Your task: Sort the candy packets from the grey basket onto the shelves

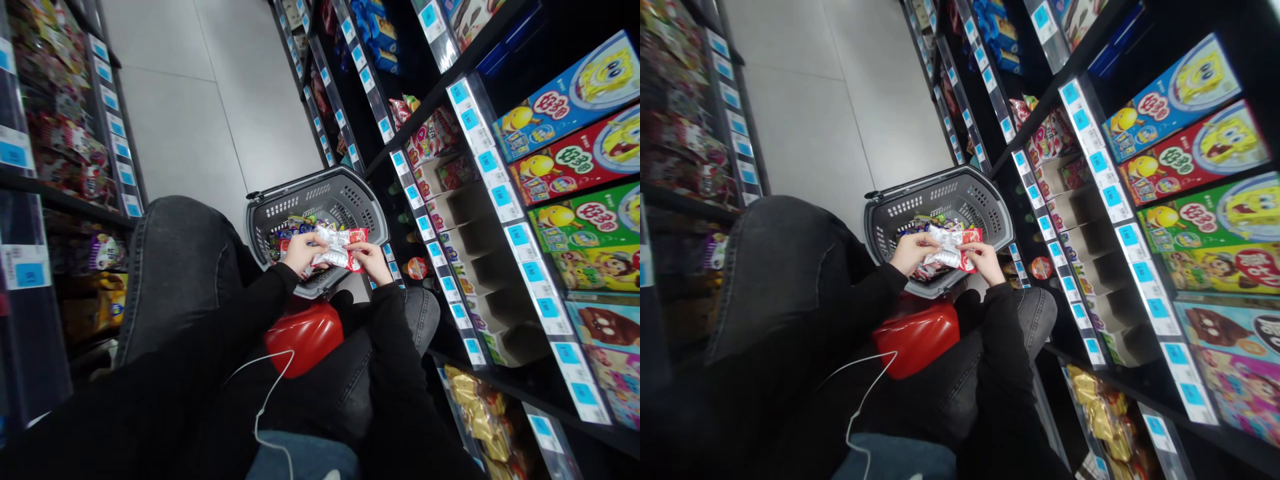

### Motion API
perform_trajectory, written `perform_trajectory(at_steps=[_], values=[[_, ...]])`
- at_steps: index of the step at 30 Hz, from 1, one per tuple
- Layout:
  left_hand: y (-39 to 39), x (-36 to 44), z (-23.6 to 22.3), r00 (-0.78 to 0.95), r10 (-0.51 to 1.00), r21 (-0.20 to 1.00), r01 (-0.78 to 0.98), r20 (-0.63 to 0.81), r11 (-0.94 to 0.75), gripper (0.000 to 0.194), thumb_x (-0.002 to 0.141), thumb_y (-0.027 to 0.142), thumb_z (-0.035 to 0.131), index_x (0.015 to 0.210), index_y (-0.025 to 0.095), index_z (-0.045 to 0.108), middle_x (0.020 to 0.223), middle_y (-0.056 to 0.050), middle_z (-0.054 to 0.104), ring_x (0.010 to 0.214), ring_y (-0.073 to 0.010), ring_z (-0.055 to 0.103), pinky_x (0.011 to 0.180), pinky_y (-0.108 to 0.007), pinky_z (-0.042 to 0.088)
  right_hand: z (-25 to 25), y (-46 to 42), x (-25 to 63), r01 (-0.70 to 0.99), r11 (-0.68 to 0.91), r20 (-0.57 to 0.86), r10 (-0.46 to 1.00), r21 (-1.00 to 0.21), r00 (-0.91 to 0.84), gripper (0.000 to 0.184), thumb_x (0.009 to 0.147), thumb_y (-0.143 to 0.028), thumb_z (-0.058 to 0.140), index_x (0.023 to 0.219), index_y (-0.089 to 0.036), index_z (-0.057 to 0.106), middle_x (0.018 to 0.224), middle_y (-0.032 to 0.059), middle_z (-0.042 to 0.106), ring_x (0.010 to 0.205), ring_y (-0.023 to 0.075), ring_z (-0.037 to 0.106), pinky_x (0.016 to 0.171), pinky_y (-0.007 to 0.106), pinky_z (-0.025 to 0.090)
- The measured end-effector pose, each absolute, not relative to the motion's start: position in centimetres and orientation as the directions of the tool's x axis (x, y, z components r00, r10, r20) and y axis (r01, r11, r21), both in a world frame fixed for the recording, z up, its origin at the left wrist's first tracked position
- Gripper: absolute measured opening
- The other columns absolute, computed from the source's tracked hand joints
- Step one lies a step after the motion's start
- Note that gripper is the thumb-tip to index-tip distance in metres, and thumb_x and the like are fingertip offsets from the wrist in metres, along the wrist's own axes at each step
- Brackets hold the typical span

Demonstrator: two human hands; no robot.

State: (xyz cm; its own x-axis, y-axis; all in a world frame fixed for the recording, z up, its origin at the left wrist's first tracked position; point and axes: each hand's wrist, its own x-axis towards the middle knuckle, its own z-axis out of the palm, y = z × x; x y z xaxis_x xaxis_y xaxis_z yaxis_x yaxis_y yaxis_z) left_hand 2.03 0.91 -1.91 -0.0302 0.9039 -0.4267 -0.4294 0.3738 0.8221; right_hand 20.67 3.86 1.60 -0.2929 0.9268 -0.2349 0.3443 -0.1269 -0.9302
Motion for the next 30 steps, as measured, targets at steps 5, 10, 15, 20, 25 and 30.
perform_trajectory(at_steps=[5,10,15,20,25,30], values=[[0.9,1.9,-1.4,-0.054,0.933,0.853,-0.426,-0.355,0.301,0.022,0.047,0.024,0.074,0.059,0.011,0.062,0.081,-0.006,0.062,0.059,-0.0200,0.063,0.045,-0.035,0.055,1.3,3.9,20.6,0.281,-0.186,-0.253,0.941,-0.941,-0.225,0.020,0.063,-0.023,0.055,0.068,-0.019,0.075,0.071,0.0011,0.070,0.070,0.0161,0.058,0.068,0.027,0.044],[0.9,1.4,-0.8,-0.034,0.980,0.937,-0.304,-0.194,0.175,0.015,0.054,0.025,0.068,0.064,0.013,0.070,0.099,-0.008,0.061,0.086,-0.0241,0.061,0.064,-0.035,0.056,1.2,3.7,20.2,0.225,-0.230,-0.261,0.958,-0.947,-0.120,0.022,0.066,-0.033,0.056,0.063,-0.017,0.071,0.066,0.0025,0.067,0.065,0.0156,0.056,0.065,0.028,0.044],[0.7,1.3,-0.9,-0.043,0.997,0.995,-0.087,-0.062,0.058,0.016,0.059,0.020,0.062,0.072,0.016,0.071,0.102,-0.007,0.059,0.099,-0.0235,0.057,0.086,-0.037,0.051,1.0,3.5,19.8,0.349,-0.173,-0.206,0.977,-0.921,-0.060,0.023,0.060,-0.038,0.071,0.061,-0.016,0.065,0.061,0.0002,0.060,0.061,0.0134,0.052,0.063,0.026,0.042],[0.8,1.7,-1.1,0.039,0.960,0.900,-0.339,-0.279,0.275,0.032,0.055,0.018,0.069,0.086,0.014,0.063,0.085,-0.004,0.062,0.079,-0.0210,0.062,0.074,-0.040,0.054,1.5,3.8,20.3,0.316,-0.100,-0.168,0.966,-0.943,-0.196,0.025,0.060,-0.032,0.074,0.079,-0.016,0.071,0.083,0.0037,0.069,0.079,0.0176,0.060,0.078,0.029,0.045],[0.9,1.8,-0.9,0.192,0.897,0.679,-0.595,-0.399,0.430,0.041,0.050,0.012,0.074,0.085,0.016,0.053,0.080,-0.001,0.063,0.069,-0.0190,0.065,0.059,-0.037,0.057,1.5,4.0,20.6,0.339,-0.079,-0.133,0.981,-0.938,-0.138,0.021,0.066,-0.034,0.067,0.078,-0.018,0.072,0.085,0.0045,0.071,0.082,0.0199,0.061,0.079,0.031,0.047],[0.7,1.1,-0.6,0.383,0.827,0.607,-0.562,-0.412,0.563,0.045,0.056,0.012,0.076,0.092,0.020,0.050,0.078,0.000,0.065,0.069,-0.0189,0.068,0.064,-0.036,0.059,0.9,4.0,21.1,0.295,-0.121,-0.152,0.985,-0.948,-0.084,0.022,0.064,-0.034,0.066,0.078,-0.018,0.071,0.085,0.0041,0.071,0.079,0.0189,0.061,0.074,0.030,0.047]])
